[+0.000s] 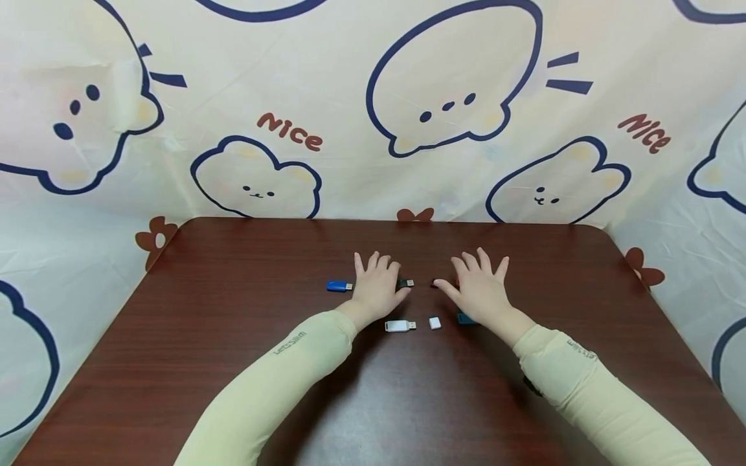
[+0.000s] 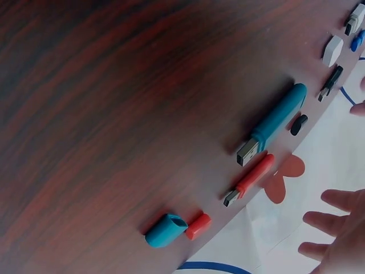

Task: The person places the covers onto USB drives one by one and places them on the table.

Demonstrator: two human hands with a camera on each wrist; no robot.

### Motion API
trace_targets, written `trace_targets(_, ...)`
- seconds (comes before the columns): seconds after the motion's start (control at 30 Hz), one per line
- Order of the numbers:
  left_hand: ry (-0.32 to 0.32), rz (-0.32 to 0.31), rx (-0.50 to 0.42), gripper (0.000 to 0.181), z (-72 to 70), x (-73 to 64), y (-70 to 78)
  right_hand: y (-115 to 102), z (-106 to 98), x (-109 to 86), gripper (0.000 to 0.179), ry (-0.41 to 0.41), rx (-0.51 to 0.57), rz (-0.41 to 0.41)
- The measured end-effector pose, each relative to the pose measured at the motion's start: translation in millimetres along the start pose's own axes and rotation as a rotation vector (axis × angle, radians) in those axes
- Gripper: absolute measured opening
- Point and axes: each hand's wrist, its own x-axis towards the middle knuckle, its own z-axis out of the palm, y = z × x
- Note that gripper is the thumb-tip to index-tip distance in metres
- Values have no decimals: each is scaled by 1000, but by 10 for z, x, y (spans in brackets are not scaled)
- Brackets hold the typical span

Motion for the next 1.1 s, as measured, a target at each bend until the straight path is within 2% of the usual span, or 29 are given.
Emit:
trace_targets(0.1,11,1,14,51,21,36,-12,6,-15,-12,68,-2,3,3)
trace_targets(0.3,-13,8,27,43,42,77,-25,16,-27,-33,65,-15,8,10)
trace_targets(0.63,7,78,144,25,125,121,22,38,-11,-44,63,-5,9,5)
trace_targets(0.83,9,92,183,17,143,122,52,37,8,-21,63,-11,2,-9)
trace_targets(0.97,4,93,186,15,122,131,61,29,1,-2,62,1,12,-11)
trace_targets(1.1,13,80,134,19,61,137,47,33,-19,18,60,13,25,-3)
